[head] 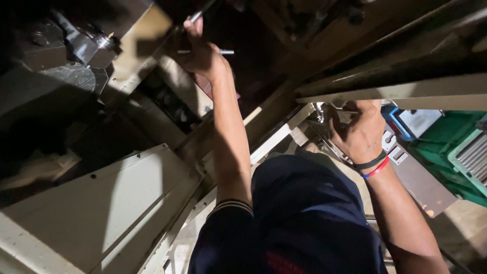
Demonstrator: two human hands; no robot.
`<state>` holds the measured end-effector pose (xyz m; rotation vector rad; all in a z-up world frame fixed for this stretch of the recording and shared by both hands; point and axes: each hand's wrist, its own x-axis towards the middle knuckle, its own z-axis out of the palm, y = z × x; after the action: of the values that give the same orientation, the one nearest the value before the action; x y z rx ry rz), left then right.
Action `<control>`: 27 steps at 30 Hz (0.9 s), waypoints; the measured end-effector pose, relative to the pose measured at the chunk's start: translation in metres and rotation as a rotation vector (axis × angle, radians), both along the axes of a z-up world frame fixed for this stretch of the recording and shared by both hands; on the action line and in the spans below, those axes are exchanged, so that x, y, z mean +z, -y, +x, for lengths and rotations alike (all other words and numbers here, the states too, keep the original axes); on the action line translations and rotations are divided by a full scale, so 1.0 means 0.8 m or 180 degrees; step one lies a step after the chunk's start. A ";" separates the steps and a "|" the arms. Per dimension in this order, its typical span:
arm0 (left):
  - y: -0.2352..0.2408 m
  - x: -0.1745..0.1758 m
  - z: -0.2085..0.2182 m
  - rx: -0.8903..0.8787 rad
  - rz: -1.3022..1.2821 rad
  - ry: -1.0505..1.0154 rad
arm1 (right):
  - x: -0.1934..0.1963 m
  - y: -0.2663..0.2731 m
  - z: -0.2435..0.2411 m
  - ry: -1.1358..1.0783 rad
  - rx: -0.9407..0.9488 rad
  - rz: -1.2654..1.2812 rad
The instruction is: The person opens a large industrial machine door, reaches inside to handle a metal component, retrieves a tool from a nearby tray, and closes the door. The person then uses a cloth to wipe the tool and continues handling components near the machine.
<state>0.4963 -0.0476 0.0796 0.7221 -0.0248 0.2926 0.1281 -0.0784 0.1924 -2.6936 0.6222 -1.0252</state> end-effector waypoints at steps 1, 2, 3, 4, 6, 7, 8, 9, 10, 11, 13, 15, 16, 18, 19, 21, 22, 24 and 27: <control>0.006 0.006 0.000 -0.0004 0.0100 -0.0191 | -0.001 0.001 -0.001 0.0019 0.0002 0.0196; 0.010 0.012 0.001 0.0002 0.0197 -0.0379 | -0.003 0.002 -0.002 0.0040 0.0015 0.0387; 0.013 0.017 0.001 0.0006 0.0293 -0.0568 | -0.004 0.002 -0.003 0.0062 0.0027 0.0579; 0.015 0.022 0.002 -0.0002 0.0253 -0.0537 | -0.005 0.003 -0.004 -0.0077 -0.0063 0.0558; 0.019 0.031 0.002 -0.0023 0.0172 -0.0464 | -0.006 0.003 -0.003 -0.0341 -0.0246 0.0514; 0.019 0.035 0.002 -0.0018 0.0155 -0.0470 | -0.007 0.004 -0.002 -0.0269 -0.0228 0.0494; 0.020 0.036 -0.003 -0.0022 0.0144 -0.0488 | -0.007 0.004 -0.002 -0.0208 -0.0221 0.0480; 0.019 0.036 -0.008 -0.0027 0.0133 -0.0506 | -0.007 0.004 -0.003 -0.0148 -0.0214 0.0465; 0.019 0.035 -0.014 -0.0047 0.0211 -0.0393 | -0.007 0.005 -0.003 -0.0149 -0.0150 0.0421; 0.019 0.032 -0.021 -0.0066 0.0288 -0.0280 | -0.007 0.006 -0.004 -0.0151 -0.0086 0.0377; 0.020 0.027 -0.024 -0.0029 0.0322 -0.0103 | -0.009 0.008 -0.003 -0.0172 -0.0078 0.0345; 0.029 0.016 -0.022 0.0064 0.0234 0.0012 | -0.013 0.009 -0.005 -0.0226 -0.0206 0.0368; 0.036 0.009 -0.018 -0.0009 0.0381 -0.0181 | -0.015 0.009 -0.006 -0.0246 -0.0218 0.0356; 0.050 -0.006 -0.006 -0.0163 0.0678 -0.0560 | -0.019 0.010 -0.007 -0.0285 -0.0240 0.0336; 0.057 -0.014 -0.001 0.0135 0.0953 -0.0182 | -0.021 0.011 -0.008 -0.0233 -0.0184 0.0256; 0.073 -0.029 0.009 0.0683 0.1486 0.0615 | -0.025 0.013 -0.009 -0.0125 -0.0084 0.0088; 0.079 -0.036 0.011 0.0571 0.1274 0.0552 | -0.026 0.015 -0.010 -0.0078 -0.0064 0.0061; 0.088 -0.046 0.014 0.0346 0.0851 0.0432 | -0.030 0.016 -0.011 0.0019 -0.0021 0.0003; 0.095 -0.049 0.014 0.0427 0.1003 0.0300 | -0.030 0.013 -0.011 0.0052 -0.0082 0.0026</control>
<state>0.5075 -0.1232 0.0400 1.0245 -0.1142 0.4573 0.1190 -0.0892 0.1683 -2.6742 0.6584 -1.0478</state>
